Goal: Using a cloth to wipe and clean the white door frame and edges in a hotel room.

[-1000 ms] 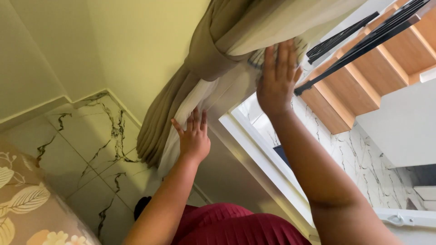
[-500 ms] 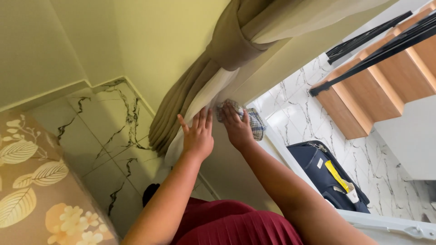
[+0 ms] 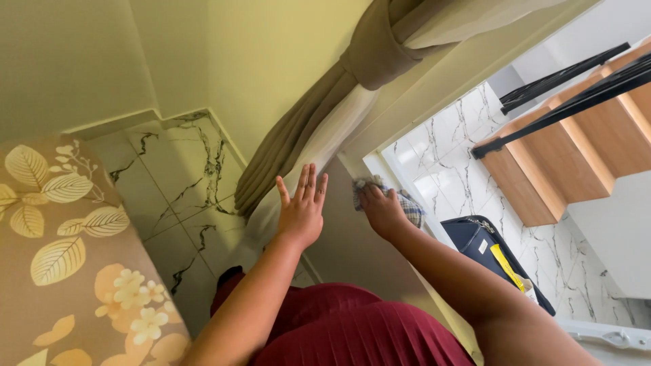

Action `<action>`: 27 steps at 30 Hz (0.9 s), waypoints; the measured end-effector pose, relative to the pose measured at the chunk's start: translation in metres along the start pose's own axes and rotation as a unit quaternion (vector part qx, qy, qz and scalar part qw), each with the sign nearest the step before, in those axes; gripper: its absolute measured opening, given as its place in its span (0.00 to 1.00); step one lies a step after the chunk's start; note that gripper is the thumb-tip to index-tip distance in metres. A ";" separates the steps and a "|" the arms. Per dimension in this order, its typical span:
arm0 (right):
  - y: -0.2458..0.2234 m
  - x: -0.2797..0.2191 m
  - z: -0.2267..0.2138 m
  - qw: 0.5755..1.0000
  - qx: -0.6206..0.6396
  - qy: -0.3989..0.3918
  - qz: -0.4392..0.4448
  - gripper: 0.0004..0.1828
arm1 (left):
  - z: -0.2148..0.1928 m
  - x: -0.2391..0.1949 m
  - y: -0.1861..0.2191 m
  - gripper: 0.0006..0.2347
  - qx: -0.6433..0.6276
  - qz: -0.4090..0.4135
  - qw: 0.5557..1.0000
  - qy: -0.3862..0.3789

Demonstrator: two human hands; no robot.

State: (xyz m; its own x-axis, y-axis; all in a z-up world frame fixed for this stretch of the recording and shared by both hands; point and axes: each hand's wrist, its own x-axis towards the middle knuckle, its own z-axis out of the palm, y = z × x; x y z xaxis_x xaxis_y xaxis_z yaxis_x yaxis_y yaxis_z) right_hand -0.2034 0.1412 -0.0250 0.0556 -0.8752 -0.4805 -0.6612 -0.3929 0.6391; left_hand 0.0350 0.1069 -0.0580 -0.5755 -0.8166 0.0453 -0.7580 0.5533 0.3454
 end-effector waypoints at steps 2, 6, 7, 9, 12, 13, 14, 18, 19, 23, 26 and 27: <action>0.004 -0.012 -0.007 0.998 0.033 -0.056 -0.017 0.28 | 0.000 -0.014 0.001 0.33 -0.038 0.001 0.999 -0.003; 0.018 -0.001 -0.054 0.975 0.092 -0.202 -0.011 0.19 | 0.004 -0.032 -0.001 0.33 -0.050 0.005 0.999 0.022; 0.021 0.004 -0.071 0.969 0.113 -0.221 0.003 0.20 | 0.002 -0.037 -0.001 0.34 -0.050 0.004 0.999 0.014; 0.024 0.021 -0.087 0.961 0.136 -0.239 0.016 0.20 | -0.006 -0.043 -0.002 0.34 -0.048 0.002 0.999 0.005; 0.018 0.056 -0.070 0.976 0.190 0.087 0.058 0.21 | -0.014 -0.047 0.001 0.35 -0.058 0.004 0.997 -0.044; 0.017 0.066 -0.053 0.975 0.154 0.155 0.046 0.21 | -0.012 -0.046 0.004 0.35 -0.056 0.008 0.997 -0.051; 0.016 0.076 -0.035 0.967 0.117 0.223 0.035 0.22 | -0.010 -0.044 0.008 0.35 -0.054 0.012 0.997 -0.059; 0.006 0.060 0.024 0.967 0.093 0.236 0.033 0.33 | 0.010 -0.035 0.016 0.35 -0.045 0.046 0.996 -0.058; 0.002 0.043 0.039 0.969 0.082 0.231 0.031 0.34 | 0.013 -0.035 0.019 0.35 -0.043 0.054 0.996 -0.057; -0.010 -0.029 0.076 0.984 0.061 0.162 0.030 0.40 | 0.017 -0.034 0.024 0.34 -0.029 0.070 0.994 -0.082; -0.019 -0.082 0.092 0.997 0.071 0.014 0.010 0.41 | 0.014 -0.035 0.028 0.35 -0.029 0.063 0.992 -0.108; -0.022 -0.095 0.096 0.997 0.072 0.013 0.013 0.41 | 0.010 -0.037 0.029 0.35 -0.028 0.066 0.992 -0.108</action>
State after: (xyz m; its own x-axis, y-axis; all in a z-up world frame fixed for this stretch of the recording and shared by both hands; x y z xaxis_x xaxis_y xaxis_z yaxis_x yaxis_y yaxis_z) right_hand -0.2658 0.2600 -0.0510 0.0566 -0.8923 -0.4479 -0.7632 -0.3279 0.5568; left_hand 0.0307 0.1550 -0.0593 -0.7253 -0.6803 -0.1057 -0.6570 0.6381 0.4015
